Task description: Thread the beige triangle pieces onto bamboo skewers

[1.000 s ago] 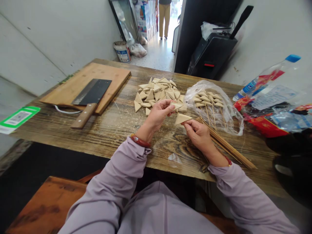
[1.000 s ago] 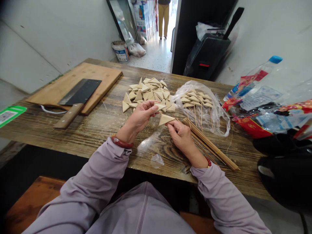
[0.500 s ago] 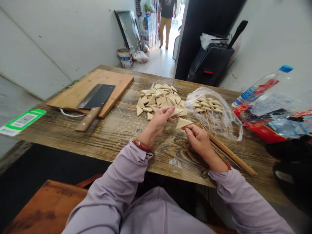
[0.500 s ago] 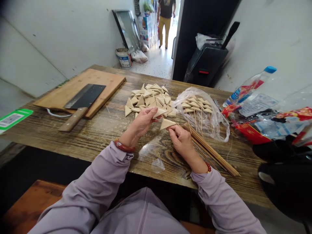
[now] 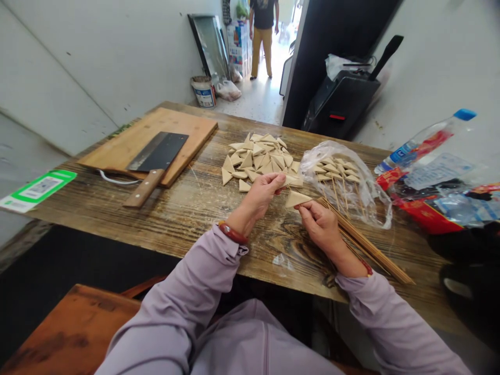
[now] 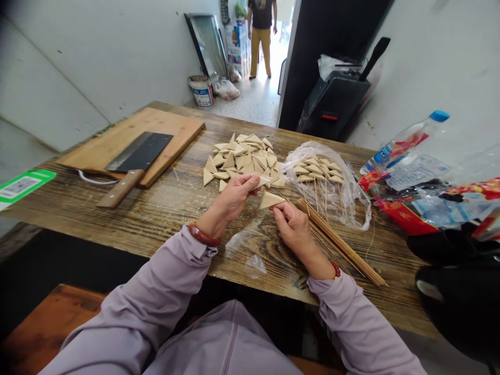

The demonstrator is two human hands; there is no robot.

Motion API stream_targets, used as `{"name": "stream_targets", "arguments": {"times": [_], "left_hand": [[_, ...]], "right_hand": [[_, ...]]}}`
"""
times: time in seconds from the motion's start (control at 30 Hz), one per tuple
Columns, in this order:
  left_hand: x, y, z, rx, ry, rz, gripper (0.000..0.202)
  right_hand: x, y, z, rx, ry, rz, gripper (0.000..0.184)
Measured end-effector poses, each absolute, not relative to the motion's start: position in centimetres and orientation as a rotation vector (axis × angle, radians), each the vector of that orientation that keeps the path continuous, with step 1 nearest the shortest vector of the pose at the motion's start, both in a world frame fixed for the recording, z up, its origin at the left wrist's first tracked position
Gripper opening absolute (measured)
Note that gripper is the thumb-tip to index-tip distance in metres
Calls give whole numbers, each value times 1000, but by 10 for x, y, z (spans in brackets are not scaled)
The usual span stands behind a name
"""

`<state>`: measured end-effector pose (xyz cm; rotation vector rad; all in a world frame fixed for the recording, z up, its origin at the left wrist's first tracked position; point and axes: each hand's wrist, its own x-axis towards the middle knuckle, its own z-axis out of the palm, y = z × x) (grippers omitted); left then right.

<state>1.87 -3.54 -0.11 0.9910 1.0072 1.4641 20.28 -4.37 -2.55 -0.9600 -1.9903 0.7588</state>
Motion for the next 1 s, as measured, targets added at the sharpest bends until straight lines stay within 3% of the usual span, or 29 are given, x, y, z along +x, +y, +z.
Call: {"name": "stream_targets", "arguments": {"times": [0.4, 1.0], "left_hand": [[24, -38, 0, 1006, 996, 1449, 44], [25, -35, -6, 1001, 972, 1426, 40]], "right_hand": [[201, -45, -25, -1017, -1961, 742, 24], [200, -41, -25, -1031, -1941, 738, 25]]}}
